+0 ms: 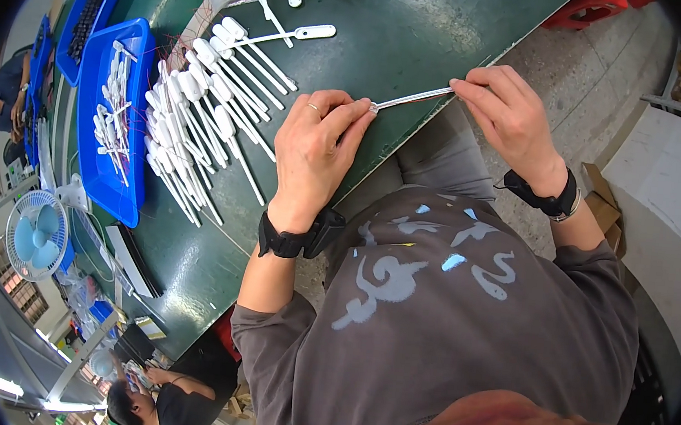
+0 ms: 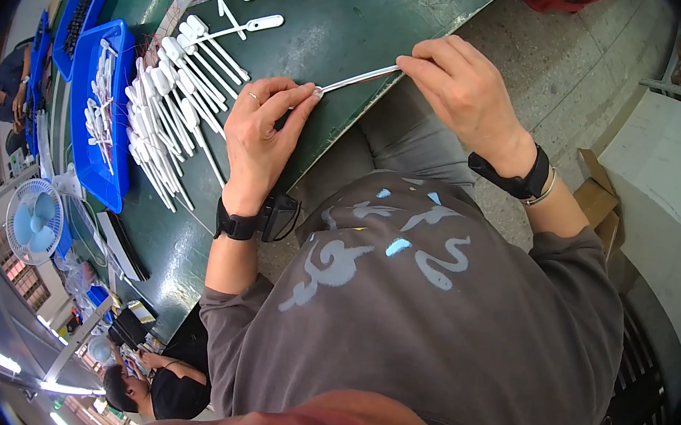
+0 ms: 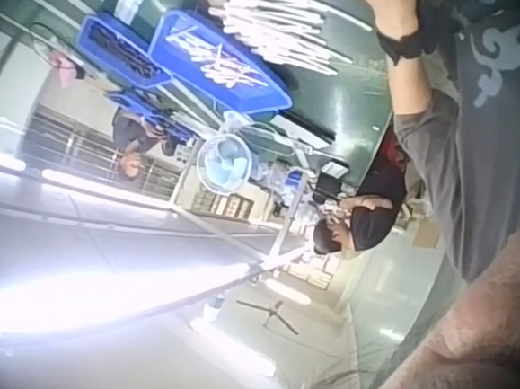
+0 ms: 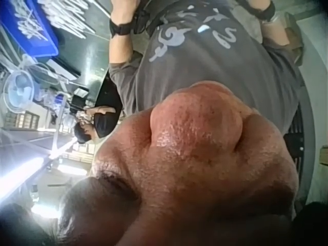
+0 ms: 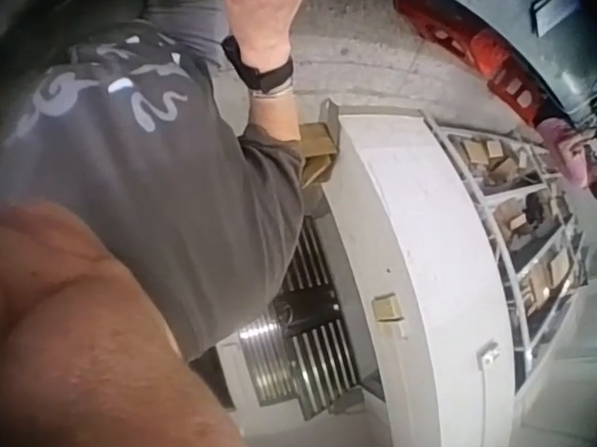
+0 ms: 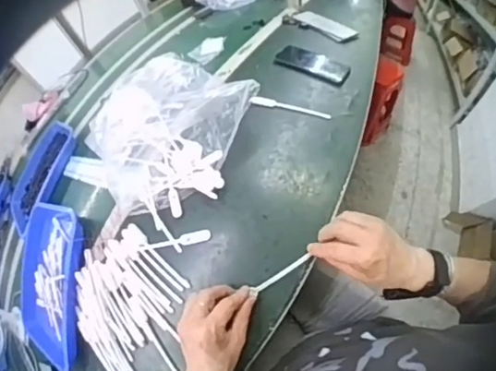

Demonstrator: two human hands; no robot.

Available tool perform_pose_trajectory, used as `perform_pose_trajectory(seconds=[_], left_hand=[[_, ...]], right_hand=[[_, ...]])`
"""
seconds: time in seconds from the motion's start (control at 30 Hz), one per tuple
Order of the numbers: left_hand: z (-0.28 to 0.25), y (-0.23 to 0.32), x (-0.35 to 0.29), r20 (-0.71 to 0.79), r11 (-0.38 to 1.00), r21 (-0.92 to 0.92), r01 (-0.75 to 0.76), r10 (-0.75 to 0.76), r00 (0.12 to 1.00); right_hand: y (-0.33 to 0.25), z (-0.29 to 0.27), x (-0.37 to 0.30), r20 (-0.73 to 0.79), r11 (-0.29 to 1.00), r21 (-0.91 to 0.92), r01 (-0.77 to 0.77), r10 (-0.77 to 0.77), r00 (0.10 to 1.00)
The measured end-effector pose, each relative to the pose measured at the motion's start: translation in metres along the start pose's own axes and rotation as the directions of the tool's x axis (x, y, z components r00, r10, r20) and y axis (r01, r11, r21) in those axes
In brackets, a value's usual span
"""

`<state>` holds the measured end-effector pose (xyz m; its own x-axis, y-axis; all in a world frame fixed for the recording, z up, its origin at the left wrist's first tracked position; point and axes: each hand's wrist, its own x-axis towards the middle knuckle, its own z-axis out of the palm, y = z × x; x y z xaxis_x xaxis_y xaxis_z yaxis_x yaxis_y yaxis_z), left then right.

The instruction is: The person assembles electronic components by hand, picking up a white plastic housing and threading thin wires through it. They then snap a matching plastic cover onto the assembly and place the finished unit onto the work surface.

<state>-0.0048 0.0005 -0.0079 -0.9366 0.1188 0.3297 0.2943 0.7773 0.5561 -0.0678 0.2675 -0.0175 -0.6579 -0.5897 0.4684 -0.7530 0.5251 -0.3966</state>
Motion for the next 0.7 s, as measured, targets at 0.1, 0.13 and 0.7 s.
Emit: perform_pose_trajectory(seconds=[0.1, 0.13, 0.7], left_hand=[[0.001, -0.001, 0.000, -0.003, 1.000, 0.003, -0.017, 0.017, 1.000], [0.001, -0.001, 0.000, -0.003, 1.000, 0.001, -0.018, 0.018, 1.000], [-0.008, 0.006, -0.007, -0.003, 0.976, 0.169, -0.140, 0.142, 0.990]], right_hand=[[-0.002, 0.001, -0.002, -0.015, 0.999, -0.033, 0.014, -0.015, 1.000], [-0.002, 0.002, -0.002, -0.021, 0.999, -0.044, 0.015, -0.016, 1.000], [-0.002, 0.009, -0.015, -0.060, 0.981, -0.194, 0.029, -0.041, 0.997]])
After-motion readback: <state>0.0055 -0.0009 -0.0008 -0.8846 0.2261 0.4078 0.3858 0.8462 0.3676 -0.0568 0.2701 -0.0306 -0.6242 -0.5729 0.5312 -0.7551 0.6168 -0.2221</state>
